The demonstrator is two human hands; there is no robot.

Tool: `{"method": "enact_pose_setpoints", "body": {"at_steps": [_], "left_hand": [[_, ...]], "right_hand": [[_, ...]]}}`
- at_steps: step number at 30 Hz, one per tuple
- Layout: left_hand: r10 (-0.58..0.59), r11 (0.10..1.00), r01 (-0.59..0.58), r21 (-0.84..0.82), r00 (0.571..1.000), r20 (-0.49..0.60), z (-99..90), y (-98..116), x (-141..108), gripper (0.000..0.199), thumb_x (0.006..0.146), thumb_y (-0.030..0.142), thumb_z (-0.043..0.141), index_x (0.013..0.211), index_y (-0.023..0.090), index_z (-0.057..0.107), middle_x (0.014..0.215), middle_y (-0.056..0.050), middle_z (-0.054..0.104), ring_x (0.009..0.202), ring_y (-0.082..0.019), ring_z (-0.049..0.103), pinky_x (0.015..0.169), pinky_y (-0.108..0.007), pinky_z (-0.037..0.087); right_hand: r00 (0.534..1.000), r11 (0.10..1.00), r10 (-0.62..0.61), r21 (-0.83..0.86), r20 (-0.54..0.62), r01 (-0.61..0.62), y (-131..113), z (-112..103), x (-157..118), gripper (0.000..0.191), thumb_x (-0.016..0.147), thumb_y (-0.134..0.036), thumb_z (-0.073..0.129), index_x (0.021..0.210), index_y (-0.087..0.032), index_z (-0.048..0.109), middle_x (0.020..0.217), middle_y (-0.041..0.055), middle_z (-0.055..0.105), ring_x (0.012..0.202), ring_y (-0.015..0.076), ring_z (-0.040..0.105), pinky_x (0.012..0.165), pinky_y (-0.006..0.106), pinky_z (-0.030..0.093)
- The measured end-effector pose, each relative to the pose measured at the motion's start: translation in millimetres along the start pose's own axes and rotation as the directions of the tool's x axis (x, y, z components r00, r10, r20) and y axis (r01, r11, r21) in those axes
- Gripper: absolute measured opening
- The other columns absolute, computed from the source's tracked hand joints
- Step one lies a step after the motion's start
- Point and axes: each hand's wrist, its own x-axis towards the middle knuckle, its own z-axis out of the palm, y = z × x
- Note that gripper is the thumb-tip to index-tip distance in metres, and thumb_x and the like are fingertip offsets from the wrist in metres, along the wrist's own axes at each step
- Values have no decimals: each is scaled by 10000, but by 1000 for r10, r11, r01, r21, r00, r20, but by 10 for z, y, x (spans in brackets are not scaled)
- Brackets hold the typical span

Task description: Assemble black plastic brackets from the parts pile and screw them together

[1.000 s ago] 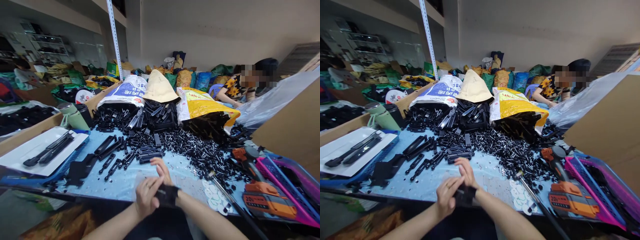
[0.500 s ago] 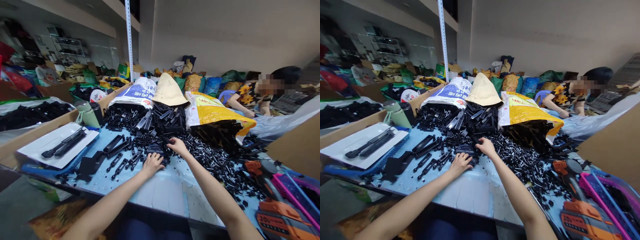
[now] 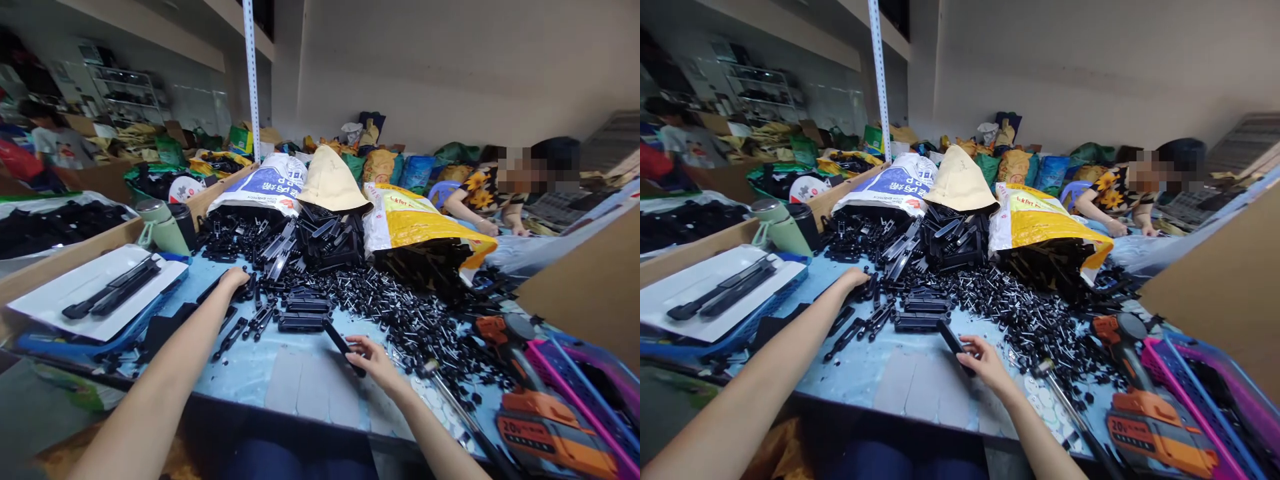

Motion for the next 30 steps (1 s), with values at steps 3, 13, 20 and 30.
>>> {"method": "enact_pose_setpoints", "body": {"at_steps": [3, 13, 20, 30], "left_hand": [[83, 995, -79, 67, 995, -51, -37, 82, -109, 248, 842, 257, 453, 973, 59, 528, 943, -133, 576, 857, -228, 564, 713, -363, 446], [804, 569, -821, 47, 567, 178, 706, 10, -1767, 311, 711, -25, 385, 891, 179, 536, 921, -54, 552, 877, -185, 524, 713, -280, 421], [853, 521, -853, -36, 519, 52, 1183, -140, -1964, 199, 787, 144, 484, 979, 192, 505, 911, -63, 584, 920, -226, 525, 804, -392, 404], [636, 656, -484, -579, 768, 78, 889, 204, -2070, 299, 749, 364, 554, 1001, 211, 500, 820, 0, 606, 692, -154, 583, 645, -276, 466]], "right_hand": [[998, 962, -65, -266, 10, 65, -76, -56, -65, 426, 714, -348, 593, 1102, -192, 515, 963, 71, 604, 872, 217, 562, 716, 324, 430], [962, 577, -215, -772, 170, 266, -145, 6, -71, 567, 747, -374, 579, 1271, -240, 407, 1152, 75, 535, 1050, 252, 437, 895, 386, 318], [954, 773, -298, -585, 8, 246, -71, 155, -134, 368, 830, -359, 478, 1185, -264, 502, 1056, 72, 560, 981, 228, 497, 863, 391, 374], [978, 858, 123, 514, -169, -19, -138, 549, -69, 552, 744, -528, 522, 1207, -238, 439, 716, 4, 557, 498, 130, 550, 419, 254, 459]]}}
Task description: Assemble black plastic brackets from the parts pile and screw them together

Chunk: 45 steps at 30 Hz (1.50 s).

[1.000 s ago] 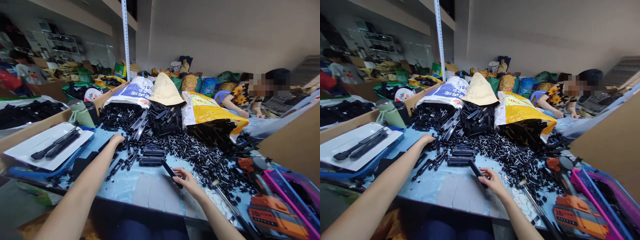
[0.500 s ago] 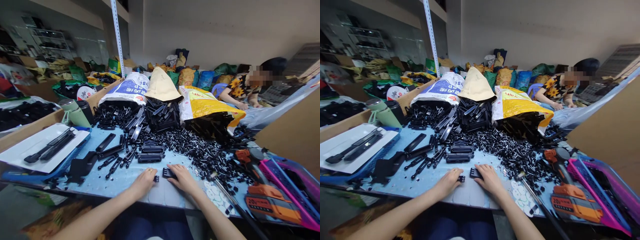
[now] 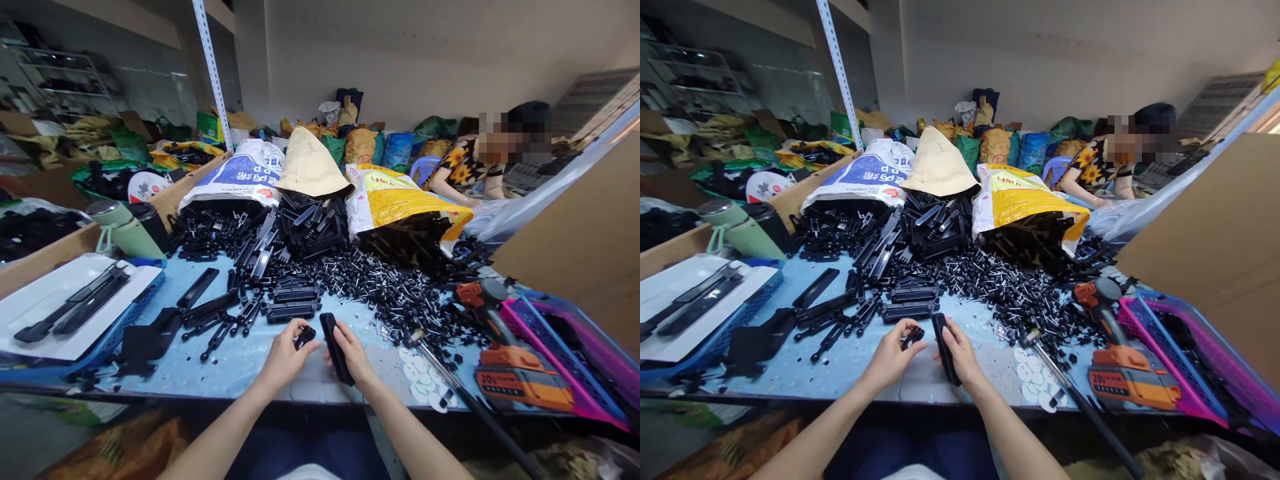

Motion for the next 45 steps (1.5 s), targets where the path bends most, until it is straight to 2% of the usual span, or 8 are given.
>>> {"method": "enact_pose_setpoints", "body": {"at_steps": [9, 14, 20, 25, 31, 35, 40, 45], "left_hand": [[48, 997, -45, -55, 997, 63, 138, -37, 18, 386, 867, 337, 348, 1202, 201, 484, 1040, -73, 561, 762, -144, 571, 733, -319, 477], [141, 989, -139, 58, 990, -26, 218, 82, -17, 347, 862, 282, 386, 1179, 222, 512, 880, -52, 563, 818, -161, 538, 775, -329, 457], [205, 976, -219, 2, 908, -365, 413, 251, -58, 361, 884, 229, 348, 1231, 206, 447, 976, -78, 521, 902, -155, 523, 789, -289, 443], [353, 935, -354, 30, 915, -194, 302, 171, 4, 341, 882, 213, 354, 1201, 218, 473, 930, -58, 529, 842, -136, 534, 756, -273, 453], [156, 980, -123, 155, 963, -220, 405, -33, -76, 388, 887, 228, 297, 1263, 217, 391, 1013, -94, 538, 872, -182, 564, 700, -316, 483], [217, 874, -144, 463, 970, -108, 439, -120, -95, 486, 825, 146, 367, 1304, 217, 330, 1217, -140, 440, 1107, -282, 443, 835, -459, 422], [345, 628, -537, 563, 841, 417, 364, -109, 109, 468, 779, 11, 357, 1131, 280, 507, 971, -32, 584, 999, -200, 505, 978, -566, 207], [262, 555, -509, 658, 858, 443, 332, -100, 138, 438, 772, 10, 397, 1127, 237, 512, 877, -32, 593, 833, -171, 542, 907, -447, 351]], "right_hand": [[998, 998, 45, 35, 39, -47, -8, -18, -30, 628, 770, -556, 474, 1277, -199, 376, 646, 1, 564, 445, 105, 542, 391, 204, 433], [969, 957, -144, -220, 199, 187, -143, -200, 3, 484, 771, -449, 536, 1218, -270, 488, 937, 43, 563, 506, 72, 516, 438, 212, 460], [899, 852, -366, -303, 241, 428, -221, -164, -61, 439, 844, -370, 451, 1276, -307, 409, 983, 48, 488, 558, 73, 520, 478, 226, 493], [857, 780, -424, -362, 293, 510, -133, -167, -136, 453, 852, -343, 456, 1295, -300, 378, 870, 28, 487, 596, 91, 509, 542, 248, 496], [871, 557, -342, -670, 353, 490, -291, -420, 106, 416, 868, -380, 411, 1275, -298, 410, 1095, 41, 552, 887, 165, 546, 817, 328, 434], [898, 409, -440, -895, -23, 178, -818, -1059, 620, 371, 829, -349, 485, 1180, -237, 522, 1181, 47, 525, 1109, 188, 432, 970, 315, 303], [736, 568, -425, -789, -526, -236, -1401, -1907, 1224, 424, 799, -260, 506, 1196, -116, 463, 1234, 180, 442, 1199, 291, 318, 990, 449, 212], [639, 765, -297, -577, -710, -287, -1560, -2194, 1528, 410, 693, -220, 617, 1066, -99, 495, 1065, 185, 551, 1083, 303, 456, 899, 450, 336]]}}
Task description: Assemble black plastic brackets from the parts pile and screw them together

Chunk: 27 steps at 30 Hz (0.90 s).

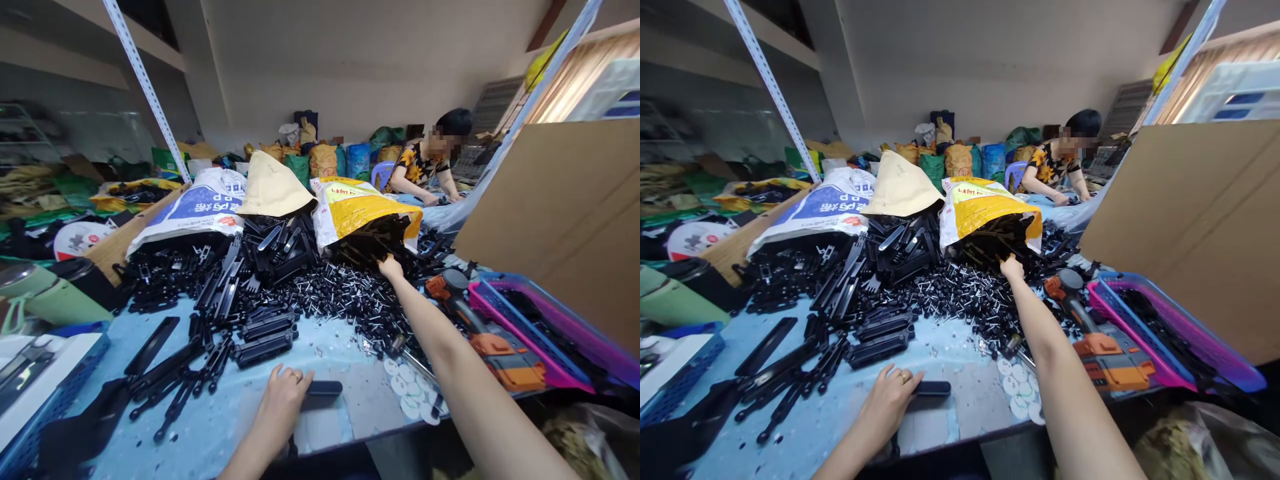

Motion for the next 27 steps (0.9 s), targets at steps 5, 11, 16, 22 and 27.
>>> {"method": "enact_pose_setpoints", "body": {"at_steps": [5, 11, 16, 22, 27], "left_hand": [[-70, 997, 68, 29, 996, 49, 6, -60, -166, 462, 748, -12, 401, 1122, 225, 529, 879, -44, 606, 830, -190, 553, 851, -401, 394], [-207, 914, 175, -366, 977, -50, -4, -25, -134, 442, 812, 287, 464, 1247, 240, 406, 1140, -75, 527, 1065, -233, 473, 883, -395, 399], [-362, 466, 163, -869, 932, -20, -133, 148, 93, 510, 845, 420, 378, 1311, 229, 295, 1179, -86, 496, 1015, -200, 520, 866, -376, 423], [-293, 259, 131, -957, 955, 52, -268, 210, 53, 518, 831, 432, 422, 1284, 195, 340, 1110, -70, 553, 995, -180, 523, 872, -318, 409], [-71, 741, 102, -663, 995, 75, -144, 45, -32, 381, 873, 319, 342, 1238, 233, 406, 1123, -62, 537, 1061, -201, 458, 928, -368, 336]], "right_hand": [[993, 952, 30, 300, 112, -63, 2, -116, -55, 254, 649, -202, 630, 871, -144, 522, 828, 68, 609, 819, 191, 578, 673, 274, 468], [875, 831, -132, 534, 466, -159, 363, -139, -1191, 177, 679, -284, 627, 768, -176, 519, 657, -16, 568, 594, 98, 548, 584, 233, 467], [451, 779, -391, 550, 802, -303, 659, 55, -2319, 332, 760, -496, 540, 795, -170, 489, 427, -86, 403, 379, 57, 364, 423, 184, 333], [154, 935, -345, 326, 926, 139, 579, -209, -2544, 460, 856, -544, 299, 1094, -203, 498, 624, -15, 539, 508, 109, 490, 492, 219, 377], [186, 594, -421, 115, 888, 796, 575, -387, -2486, 349, 842, -484, 416, 1014, -215, 558, 921, 47, 618, 834, 179, 560, 706, 253, 374]]}}
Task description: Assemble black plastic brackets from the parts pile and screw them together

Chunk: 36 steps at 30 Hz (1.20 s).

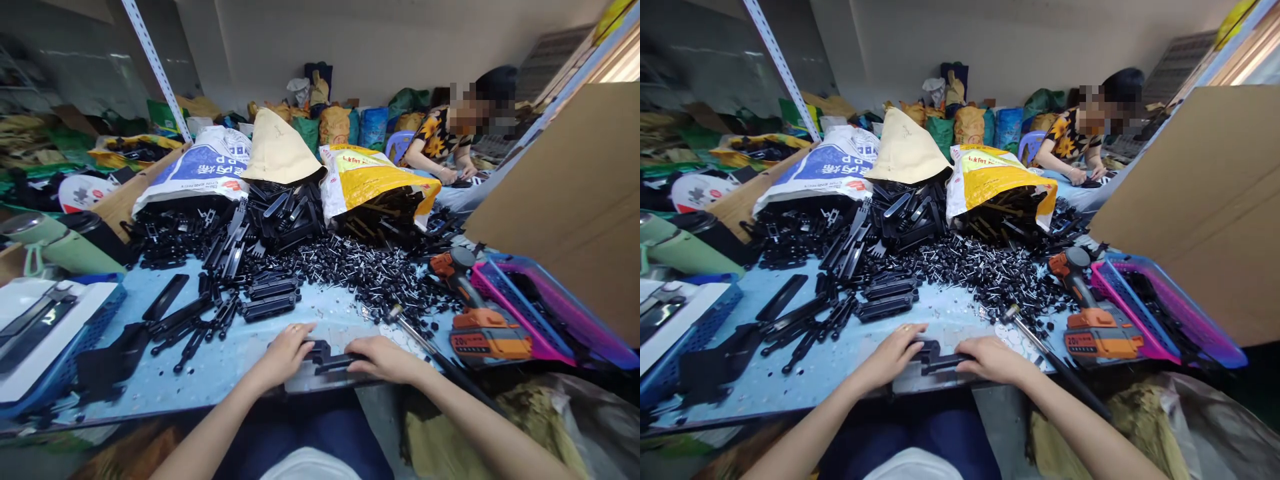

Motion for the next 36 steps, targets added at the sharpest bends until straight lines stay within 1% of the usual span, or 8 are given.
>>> {"method": "enact_pose_setpoints", "body": {"at_steps": [3, 6, 10, 13, 24, 29, 32, 36], "left_hand": [[42, 954, -80, 289, 990, 138, 37, -37, 51, 328, 859, 266, 367, 1167, 230, 475, 1068, -65, 548, 1019, -217, 459, 889, -375, 345], [40, 917, -94, 387, 988, 147, 72, 23, 95, 329, 869, 326, 344, 1167, 239, 454, 1043, -61, 544, 999, -221, 460, 862, -382, 347], [52, 910, -88, 405, 994, 98, 93, 83, 78, 512, 709, 562, 517, 1082, 215, 470, 986, -63, 543, 955, -251, 473, 845, -395, 348], [40, 926, -53, 375, 998, 42, 100, 74, 33, 612, 595, 578, 617, 1044, 197, 453, 940, -63, 547, 904, -252, 503, 798, -365, 373], [155, 940, -133, 314, 987, -47, 137, 11, -51, 401, 737, 514, 513, 971, 191, 476, 889, -57, 577, 847, -211, 554, 707, -303, 405], [131, 927, -127, 352, 991, 12, 127, 23, -51, 441, 705, 572, 518, 926, 191, 491, 827, -37, 582, 767, -197, 561, 654, -290, 400], [125, 896, -151, 418, 988, 90, 70, 82, 181, 475, 734, 581, 478, 1016, 199, 489, 910, -45, 583, 812, -201, 552, 687, -295, 407], [13, 801, 78, 593, 989, -148, -25, 114, 875, 299, 865, 252, 371, 1130, 142, 454, 1063, -127, 548, 993, -235, 492, 795, -343, 369]], "right_hand": [[999, 970, 23, -241, 27, -16, 16, 110, -6, 354, 836, -504, 414, 955, -206, 563, 867, 48, 630, 780, 183, 579, 629, 241, 354], [998, 929, 56, -368, 27, -42, 7, 214, 23, 373, 835, -529, 393, 878, -201, 564, 798, 37, 638, 701, 178, 588, 559, 237, 311], [995, 888, 95, -449, -41, -103, -88, 211, 36, 386, 857, -526, 343, 874, -197, 545, 761, 34, 634, 652, 169, 585, 534, 241, 282], [990, 861, 90, -492, -111, -133, -207, 152, 16, 372, 873, -505, 314, 873, -202, 531, 761, 35, 619, 639, 168, 576, 529, 245, 280], [995, 834, -7, -549, -104, -51, -380, -78, 61, 332, 868, -468, 361, 865, -192, 545, 771, 71, 596, 690, 175, 556, 590, 254, 327], [998, 848, -36, -529, -52, 3, -272, -156, 76, 374, 863, -497, 354, 859, -184, 560, 760, 64, 599, 651, 157, 551, 555, 246, 304], [998, 865, -61, -501, -20, 43, -83, -138, 76, 408, 861, -515, 342, 830, -177, 568, 770, 53, 599, 667, 151, 547, 563, 247, 302], [997, 885, -47, -465, -68, 10, 156, -46, 36, 413, 851, -519, 366, 839, -171, 588, 792, 55, 592, 756, 165, 534, 643, 260, 327]]}}
